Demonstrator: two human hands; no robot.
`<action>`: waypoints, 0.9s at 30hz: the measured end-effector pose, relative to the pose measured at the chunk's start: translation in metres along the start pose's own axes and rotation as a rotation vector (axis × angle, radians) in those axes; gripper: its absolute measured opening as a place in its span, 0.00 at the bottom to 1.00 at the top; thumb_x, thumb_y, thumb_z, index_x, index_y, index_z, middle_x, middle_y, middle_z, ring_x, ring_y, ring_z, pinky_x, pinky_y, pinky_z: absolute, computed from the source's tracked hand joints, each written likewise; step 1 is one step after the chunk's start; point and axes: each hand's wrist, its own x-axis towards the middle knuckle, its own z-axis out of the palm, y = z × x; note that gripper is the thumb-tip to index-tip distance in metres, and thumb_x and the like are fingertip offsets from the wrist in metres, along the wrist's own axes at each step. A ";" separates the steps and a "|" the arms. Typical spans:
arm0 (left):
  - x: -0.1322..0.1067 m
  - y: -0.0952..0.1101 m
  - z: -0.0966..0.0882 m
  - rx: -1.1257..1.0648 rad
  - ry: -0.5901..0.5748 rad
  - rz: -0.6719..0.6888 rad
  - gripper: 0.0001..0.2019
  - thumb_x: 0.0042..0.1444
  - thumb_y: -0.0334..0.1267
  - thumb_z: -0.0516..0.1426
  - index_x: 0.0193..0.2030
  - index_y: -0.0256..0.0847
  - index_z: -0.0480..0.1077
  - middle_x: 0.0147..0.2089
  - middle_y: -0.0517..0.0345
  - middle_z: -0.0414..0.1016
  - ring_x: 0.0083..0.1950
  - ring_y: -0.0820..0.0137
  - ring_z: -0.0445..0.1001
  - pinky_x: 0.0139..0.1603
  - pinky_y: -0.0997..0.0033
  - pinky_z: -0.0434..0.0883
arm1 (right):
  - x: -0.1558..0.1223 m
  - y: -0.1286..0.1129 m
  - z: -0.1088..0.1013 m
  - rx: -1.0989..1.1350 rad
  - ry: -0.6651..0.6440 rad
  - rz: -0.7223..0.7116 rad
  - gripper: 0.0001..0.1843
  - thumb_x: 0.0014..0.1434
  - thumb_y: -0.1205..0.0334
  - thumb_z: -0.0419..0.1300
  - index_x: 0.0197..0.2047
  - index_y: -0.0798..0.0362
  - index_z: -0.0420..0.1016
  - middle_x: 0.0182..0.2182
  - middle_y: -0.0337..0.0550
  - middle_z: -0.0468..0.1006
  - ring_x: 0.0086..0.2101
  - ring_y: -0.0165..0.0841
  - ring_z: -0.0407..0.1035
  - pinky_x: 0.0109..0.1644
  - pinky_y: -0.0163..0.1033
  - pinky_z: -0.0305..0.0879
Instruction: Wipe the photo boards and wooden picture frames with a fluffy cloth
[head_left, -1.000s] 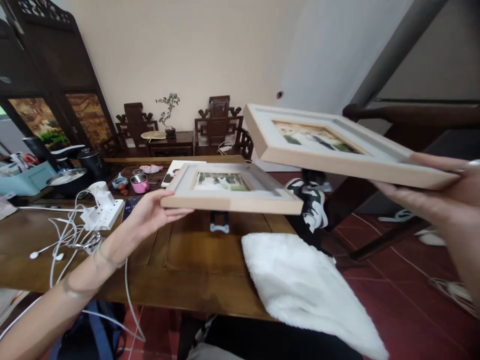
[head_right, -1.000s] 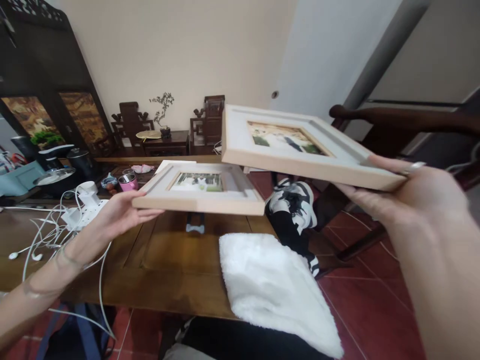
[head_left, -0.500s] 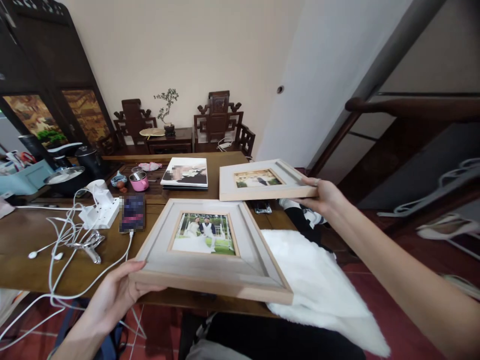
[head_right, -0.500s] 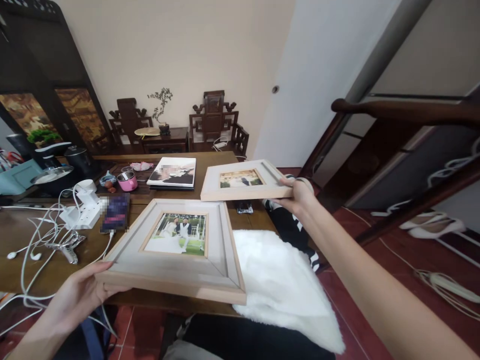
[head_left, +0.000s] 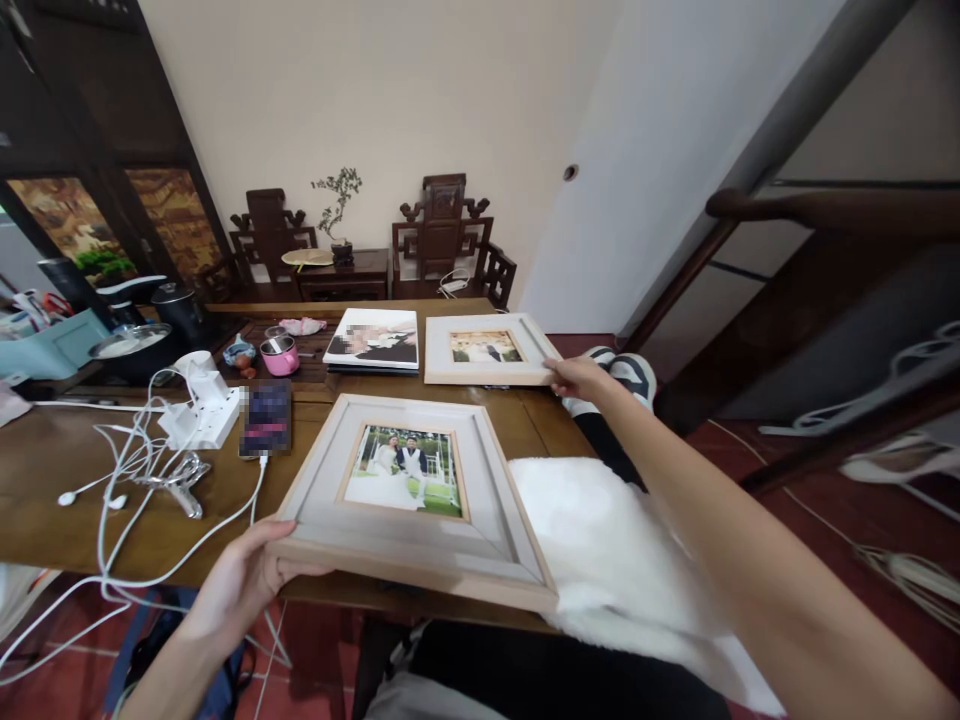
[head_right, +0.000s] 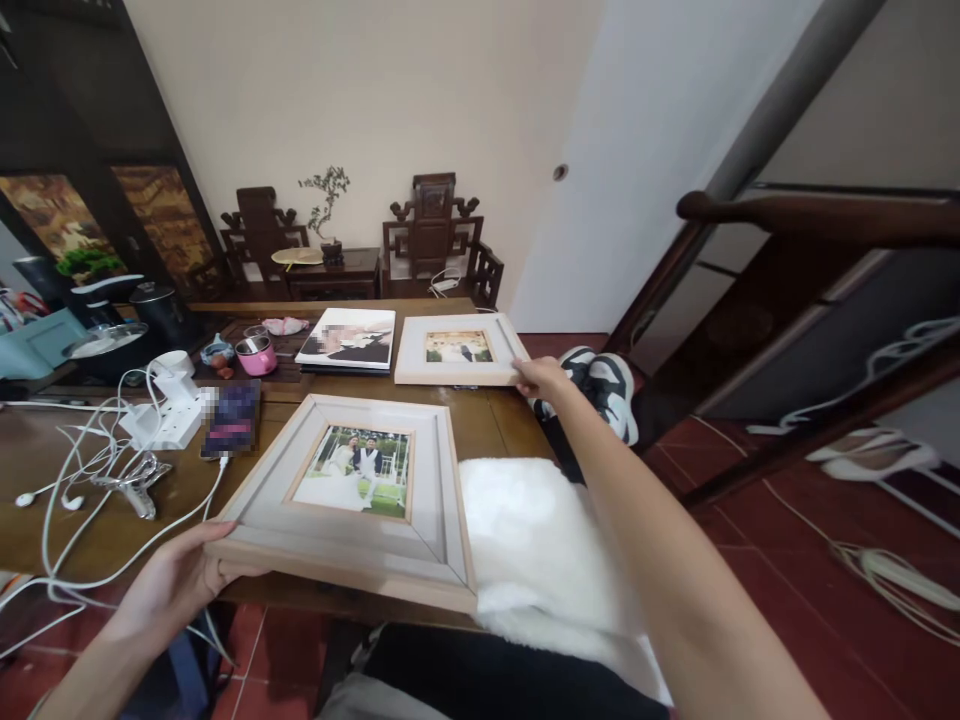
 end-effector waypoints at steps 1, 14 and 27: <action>0.001 0.000 0.000 0.003 -0.001 0.002 0.04 0.50 0.23 0.58 0.29 0.29 0.75 0.31 0.47 0.80 0.30 0.62 0.80 0.35 0.62 0.82 | 0.001 0.000 0.004 -0.021 0.001 0.019 0.20 0.64 0.55 0.59 0.56 0.54 0.68 0.53 0.48 0.72 0.47 0.39 0.71 0.48 0.51 0.71; 0.005 0.006 0.015 -0.034 0.014 -0.012 0.08 0.51 0.20 0.54 0.31 0.28 0.74 0.31 0.45 0.81 0.29 0.62 0.81 0.34 0.63 0.82 | -0.059 -0.009 -0.006 -0.184 -0.036 -0.207 0.19 0.61 0.58 0.63 0.54 0.53 0.70 0.50 0.47 0.74 0.44 0.38 0.72 0.47 0.47 0.71; 0.025 0.007 0.025 -0.002 -0.071 -0.006 0.08 0.53 0.21 0.55 0.37 0.26 0.74 0.39 0.41 0.82 0.38 0.56 0.82 0.43 0.58 0.81 | -0.254 0.110 -0.109 -0.889 0.164 -0.467 0.32 0.51 0.32 0.51 0.44 0.51 0.71 0.42 0.58 0.79 0.41 0.57 0.74 0.41 0.55 0.69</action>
